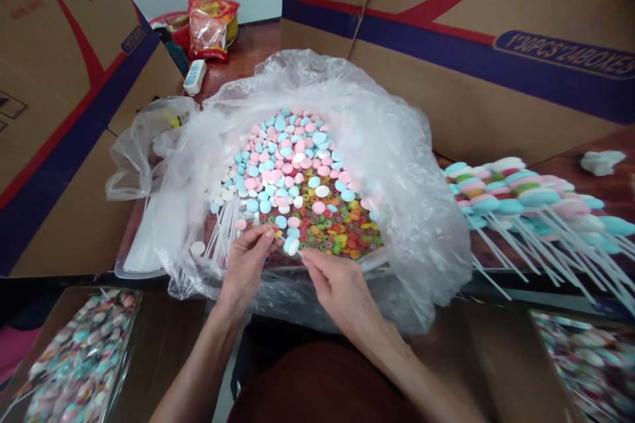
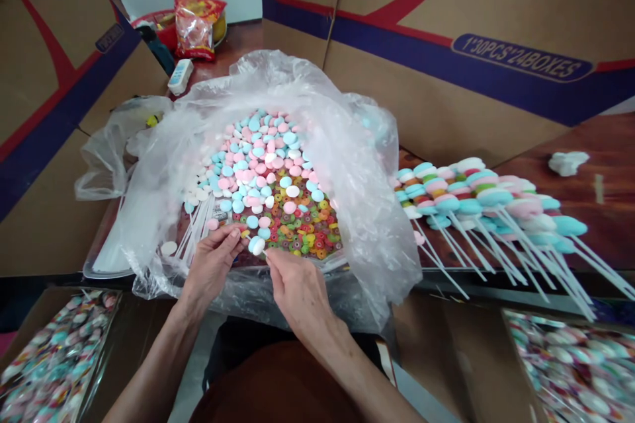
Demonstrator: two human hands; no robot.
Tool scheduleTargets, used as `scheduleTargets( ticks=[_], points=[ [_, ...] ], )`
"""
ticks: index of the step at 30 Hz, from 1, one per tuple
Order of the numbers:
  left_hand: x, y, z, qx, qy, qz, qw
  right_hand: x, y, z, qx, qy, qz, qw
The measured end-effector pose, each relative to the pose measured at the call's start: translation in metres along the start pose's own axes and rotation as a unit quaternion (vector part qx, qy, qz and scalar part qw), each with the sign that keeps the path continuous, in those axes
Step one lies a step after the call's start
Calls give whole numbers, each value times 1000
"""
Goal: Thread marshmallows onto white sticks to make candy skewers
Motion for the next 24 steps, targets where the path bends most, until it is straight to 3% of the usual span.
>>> scheduleTargets(
  ticks=[12,18,24],
  points=[
    [-6,2,-12,-11,-122,-72,990,-10,-4,-10,93,-97,3,991],
    [-5,-1,-17,48,-74,-113,990,-15,3,-11,93,-71,0,993],
    [-11,3,-18,44,-153,-173,972,-18,6,-12,109,-58,28,992]
  ],
)
Point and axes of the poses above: each hand's wrist, its own z-axis towards the middle knuckle, its own y-axis out of the palm, x = y × z, the point moved 8 cm from there along z, towards the middle knuckle, and after that the axes turned 1 degree about x, right-handed, at the moved point
